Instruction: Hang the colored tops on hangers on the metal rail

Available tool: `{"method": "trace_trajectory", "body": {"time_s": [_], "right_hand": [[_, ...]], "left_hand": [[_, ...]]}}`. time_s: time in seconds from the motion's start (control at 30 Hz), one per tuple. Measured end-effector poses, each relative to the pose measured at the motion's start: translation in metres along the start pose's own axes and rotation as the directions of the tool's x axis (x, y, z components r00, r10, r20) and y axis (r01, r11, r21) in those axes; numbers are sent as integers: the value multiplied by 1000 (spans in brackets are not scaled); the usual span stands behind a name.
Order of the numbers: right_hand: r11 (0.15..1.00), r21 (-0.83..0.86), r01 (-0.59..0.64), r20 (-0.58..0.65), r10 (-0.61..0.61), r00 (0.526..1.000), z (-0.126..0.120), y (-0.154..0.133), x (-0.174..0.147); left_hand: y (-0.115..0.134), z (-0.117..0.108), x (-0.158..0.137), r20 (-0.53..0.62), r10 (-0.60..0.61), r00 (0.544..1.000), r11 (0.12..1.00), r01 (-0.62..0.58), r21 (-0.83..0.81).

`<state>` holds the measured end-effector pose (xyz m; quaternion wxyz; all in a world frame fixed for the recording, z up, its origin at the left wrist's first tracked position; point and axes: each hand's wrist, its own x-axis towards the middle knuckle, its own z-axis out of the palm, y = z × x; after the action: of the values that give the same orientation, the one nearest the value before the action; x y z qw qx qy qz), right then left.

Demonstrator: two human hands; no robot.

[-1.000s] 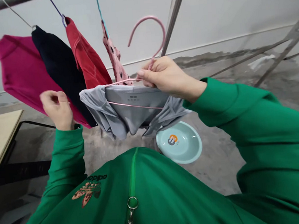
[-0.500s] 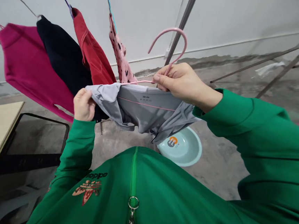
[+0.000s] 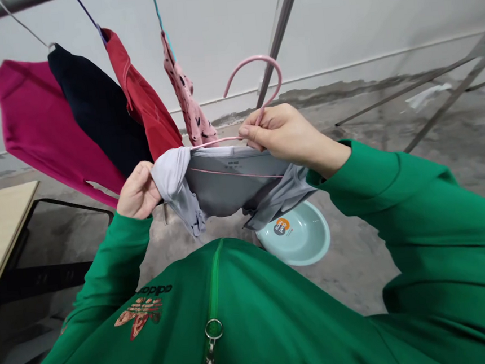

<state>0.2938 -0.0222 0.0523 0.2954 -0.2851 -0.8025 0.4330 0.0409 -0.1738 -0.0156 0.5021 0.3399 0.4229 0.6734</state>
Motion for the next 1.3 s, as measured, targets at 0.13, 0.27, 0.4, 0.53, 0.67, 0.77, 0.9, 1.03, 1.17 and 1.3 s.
{"method": "trace_trajectory", "body": {"time_s": [0.13, 0.27, 0.4, 0.53, 0.67, 0.77, 0.9, 1.03, 1.17, 1.3], "right_hand": [[999, 20, -30, -31, 30, 999, -5, -3, -3], [1000, 2, 8, -14, -8, 1000, -4, 0, -4], [998, 13, 61, 17, -62, 998, -3, 2, -5], [994, 60, 90, 14, -91, 996, -6, 1, -7], [993, 96, 69, -45, -65, 997, -16, -2, -8], [992, 129, -14, -125, 30, 992, -28, -6, -8], [949, 270, -164, -136, 207, 969, -46, -15, -12], [880, 381, -283, -65, 331, 941, -60, -29, -22], [861, 417, -291, -127, 372, 919, -65, -48, -29], [839, 485, -248, -208, 386, 899, -64, -67, -27]], "left_hand": [[-14, -5, -16, -50, -2, 999, 1000, 2, -1], [-15, 6, -12, -111, 244, 963, 967, -251, -51], [-9, 8, -2, -103, 356, 929, 933, -359, -9], [-18, -5, 1, -33, 283, 959, 956, -279, 95], [-37, -32, -1, 51, 136, 989, 940, -145, 308], [-43, -49, -1, 69, 36, 997, 901, -62, 430], [-44, -55, -1, 107, -68, 992, 836, -2, 549], [-55, -45, 0, 171, -222, 960, 724, 44, 689], [-68, -38, 4, 275, -263, 925, 623, -55, 780], [-74, -36, 9, 370, -246, 896, 551, -185, 813]]}}
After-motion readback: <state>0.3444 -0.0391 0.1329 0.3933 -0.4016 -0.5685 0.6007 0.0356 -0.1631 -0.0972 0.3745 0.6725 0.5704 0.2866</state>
